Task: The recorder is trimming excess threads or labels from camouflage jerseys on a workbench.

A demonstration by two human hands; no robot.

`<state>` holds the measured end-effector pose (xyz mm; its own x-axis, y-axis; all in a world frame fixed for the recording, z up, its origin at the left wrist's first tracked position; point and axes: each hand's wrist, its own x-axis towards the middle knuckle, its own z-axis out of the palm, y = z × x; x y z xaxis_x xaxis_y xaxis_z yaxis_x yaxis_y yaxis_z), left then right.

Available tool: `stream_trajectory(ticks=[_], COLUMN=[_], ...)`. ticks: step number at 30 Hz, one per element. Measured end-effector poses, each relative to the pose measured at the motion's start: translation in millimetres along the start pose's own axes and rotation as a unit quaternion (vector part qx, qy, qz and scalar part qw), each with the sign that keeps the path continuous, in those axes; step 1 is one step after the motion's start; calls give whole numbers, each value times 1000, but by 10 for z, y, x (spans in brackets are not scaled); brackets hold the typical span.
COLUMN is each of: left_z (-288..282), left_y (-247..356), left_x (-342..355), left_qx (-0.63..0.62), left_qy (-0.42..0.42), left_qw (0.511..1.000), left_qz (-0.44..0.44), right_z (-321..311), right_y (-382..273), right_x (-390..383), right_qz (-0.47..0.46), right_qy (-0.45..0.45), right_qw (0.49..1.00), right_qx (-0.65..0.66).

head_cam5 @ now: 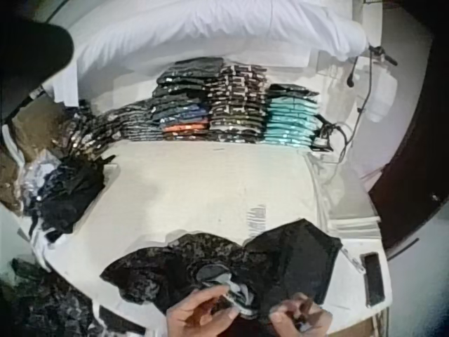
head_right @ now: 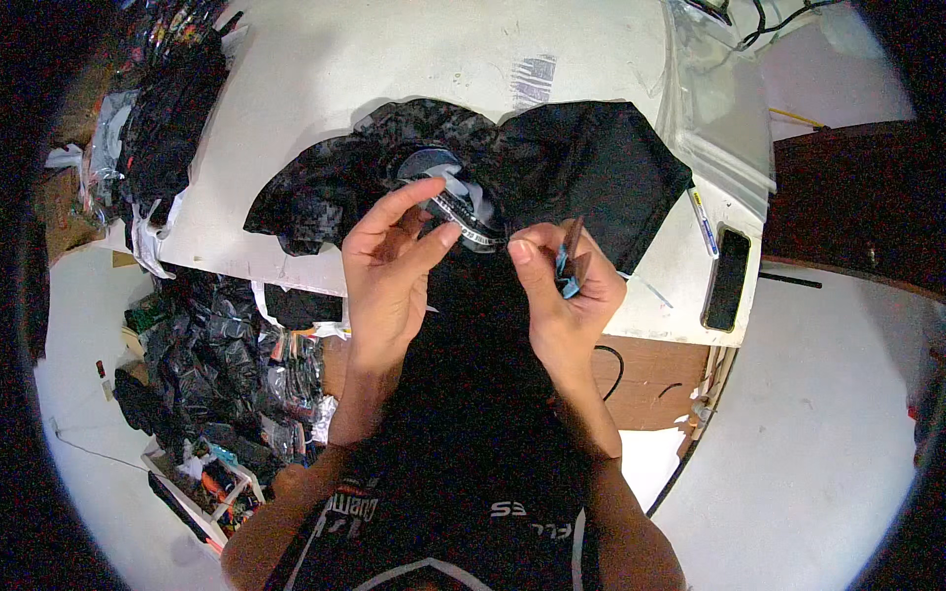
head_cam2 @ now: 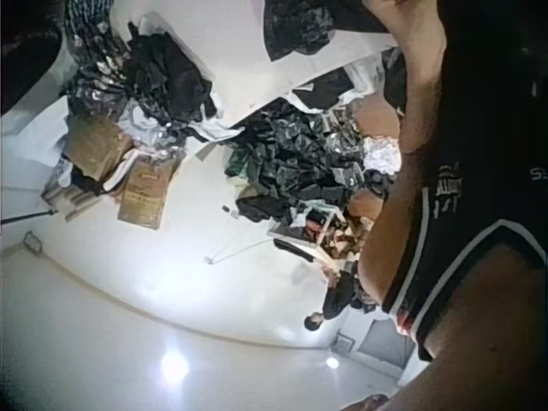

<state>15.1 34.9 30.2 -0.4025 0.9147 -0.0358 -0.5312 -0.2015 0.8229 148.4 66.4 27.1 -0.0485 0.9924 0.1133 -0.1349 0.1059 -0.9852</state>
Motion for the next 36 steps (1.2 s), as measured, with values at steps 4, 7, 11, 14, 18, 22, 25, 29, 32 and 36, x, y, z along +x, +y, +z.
stream_trajectory(ticks=[4,7,11,14,18,22,25,29,32,36], left_z=[-26,-32,-40,-48,-37,-24,0,-29,-74,-28], left_y=[5,14,-22,-23,-24,-20,14,-12,-51,-56], left_x=[20,10,20,21,14,-1,15,12,10,-23], left_qx=[-16,-22,-23,-31,-42,-22,0,18,62,153], left_qy=[10,12,8,9,13,-2,-23,-17,-30,-40], left_qw=[1000,999,1000,999,999,1000,1000,1000,997,985], left_qz=[-5,-26,-12,-9,-19,-1,9,17,29,74], right_z=[-50,-98,-102,-33,90,117,102,43,65,251], right_y=[9,48,25,-93,-97,62,-35,-26,-84,-187], right_x=[17,23,74,122,176,174,193,225,216,82], right_qz=[28,55,26,12,21,-18,99,95,86,-17], right_qy=[11,26,23,18,-110,-100,-59,-71,-68,-65], right_qw=[1000,998,999,999,990,994,992,988,992,997], right_qx=[7,32,18,31,-86,-49,56,98,65,-24])
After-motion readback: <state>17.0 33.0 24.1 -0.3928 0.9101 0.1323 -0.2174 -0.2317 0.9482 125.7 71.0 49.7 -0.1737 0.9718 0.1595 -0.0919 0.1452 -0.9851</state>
